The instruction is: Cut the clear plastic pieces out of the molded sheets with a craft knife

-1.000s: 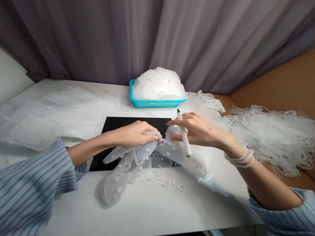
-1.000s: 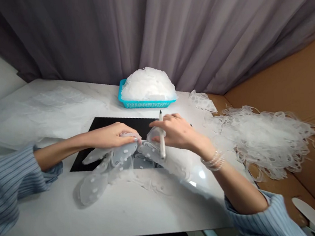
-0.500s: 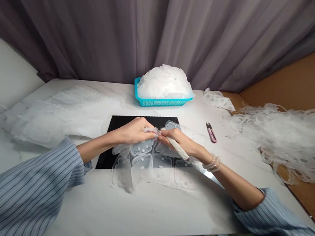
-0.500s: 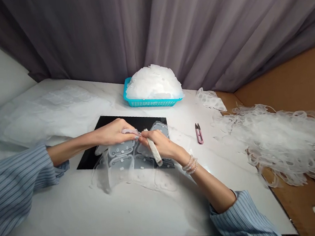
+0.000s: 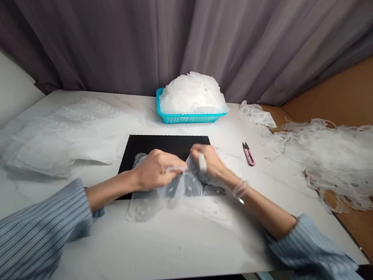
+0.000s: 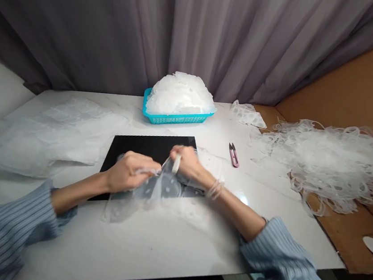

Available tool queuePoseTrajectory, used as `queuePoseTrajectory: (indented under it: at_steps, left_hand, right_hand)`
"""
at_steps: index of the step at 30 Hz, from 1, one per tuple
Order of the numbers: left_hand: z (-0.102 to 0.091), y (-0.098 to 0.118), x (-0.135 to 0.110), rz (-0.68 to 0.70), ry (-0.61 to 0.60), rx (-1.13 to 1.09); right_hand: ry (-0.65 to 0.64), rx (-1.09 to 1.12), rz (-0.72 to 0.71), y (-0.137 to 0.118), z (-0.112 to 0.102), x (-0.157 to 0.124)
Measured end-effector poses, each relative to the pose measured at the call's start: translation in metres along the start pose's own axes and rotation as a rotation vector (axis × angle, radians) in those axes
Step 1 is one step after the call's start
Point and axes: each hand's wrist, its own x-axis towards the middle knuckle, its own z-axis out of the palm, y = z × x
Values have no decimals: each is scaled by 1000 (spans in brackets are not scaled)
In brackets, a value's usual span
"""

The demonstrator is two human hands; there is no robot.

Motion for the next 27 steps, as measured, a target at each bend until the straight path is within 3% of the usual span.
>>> queuePoseTrajectory:
  at_steps: [3, 6, 10, 12, 15, 19, 22, 27]
  left_hand:
    - [-12, 10, -1, -10, -11, -19]
    - [-24, 9, 3, -255, -6, 24]
    - [-30, -2, 12, -468, -235, 151]
    - [-30, -5, 17, -490, -348, 125]
    - [-32, -3, 23, -455, -408, 17]
    - [-34, 6, 27, -458, -509, -371]
    - [-31, 13, 30, -518, -456, -496]
    - [-28, 20, 34, -506, -362, -428]
  right_hand:
    - [61, -24, 35, 1, -9, 9]
    - [16, -52, -12, -5, -14, 14]
    - [-15, -134, -46, -11, -21, 12]
    - [-75, -172, -61, -13, -28, 10]
    - [-238, -173, -125, -15, -44, 5]
    - [-417, 22, -223, -20, -68, -4]
    - [-473, 134, -226, -26, -80, -11]
    - [-498, 143, -169, -34, -89, -16]
